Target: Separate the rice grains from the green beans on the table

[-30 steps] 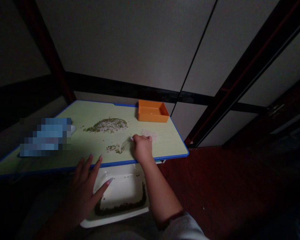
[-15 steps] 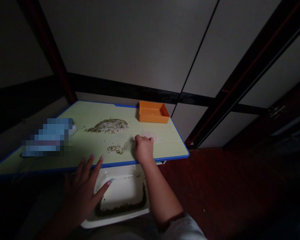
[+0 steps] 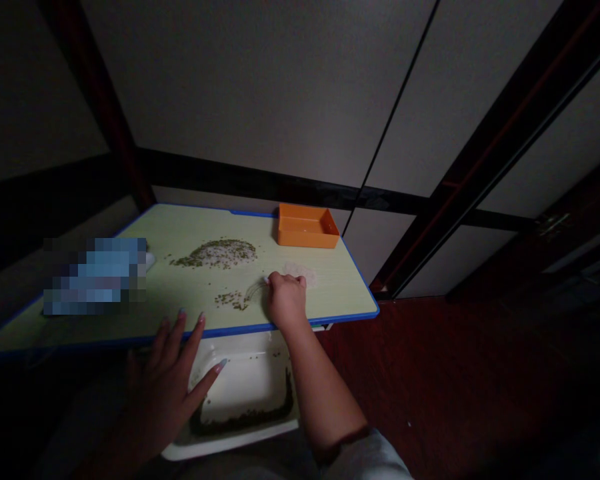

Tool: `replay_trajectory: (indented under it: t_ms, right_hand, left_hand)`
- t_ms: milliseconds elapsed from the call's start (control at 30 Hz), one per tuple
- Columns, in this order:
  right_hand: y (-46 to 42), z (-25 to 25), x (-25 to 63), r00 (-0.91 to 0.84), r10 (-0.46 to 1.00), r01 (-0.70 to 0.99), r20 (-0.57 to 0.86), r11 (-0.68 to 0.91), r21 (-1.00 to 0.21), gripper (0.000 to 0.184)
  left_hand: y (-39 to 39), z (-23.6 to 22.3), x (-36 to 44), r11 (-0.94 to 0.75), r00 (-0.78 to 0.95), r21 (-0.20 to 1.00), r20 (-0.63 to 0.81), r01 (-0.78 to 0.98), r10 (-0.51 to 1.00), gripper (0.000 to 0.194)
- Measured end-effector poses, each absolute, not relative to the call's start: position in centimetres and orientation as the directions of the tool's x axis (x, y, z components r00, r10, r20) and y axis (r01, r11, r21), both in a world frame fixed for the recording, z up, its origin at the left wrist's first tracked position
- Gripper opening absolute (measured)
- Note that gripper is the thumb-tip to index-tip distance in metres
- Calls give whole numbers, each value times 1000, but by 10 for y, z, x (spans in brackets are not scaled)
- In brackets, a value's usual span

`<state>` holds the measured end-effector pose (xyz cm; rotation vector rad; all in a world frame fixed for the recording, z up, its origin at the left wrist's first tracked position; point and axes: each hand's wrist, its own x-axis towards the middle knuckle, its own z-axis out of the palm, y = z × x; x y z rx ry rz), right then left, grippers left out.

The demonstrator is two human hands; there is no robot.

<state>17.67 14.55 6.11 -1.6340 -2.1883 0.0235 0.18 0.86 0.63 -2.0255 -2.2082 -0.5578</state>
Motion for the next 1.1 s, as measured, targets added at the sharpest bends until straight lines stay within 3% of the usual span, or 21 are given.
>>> replay_trajectory:
  t_ms: [533, 833, 1100]
  right_hand:
    - [146, 60, 177, -66, 944, 952, 323, 156, -262, 21]
    - [143, 63, 175, -224, 925, 925, 308, 301, -232, 20]
    - [143, 63, 175, -197, 938, 948, 284, 256, -191, 20]
  left_hand:
    - [10, 1, -3, 29, -89, 183, 329, 983, 940, 64]
    - [9, 5, -2, 25, -85, 178, 333, 984, 939, 63]
    - [10, 5, 0, 62, -111, 167, 302, 984, 947, 61]
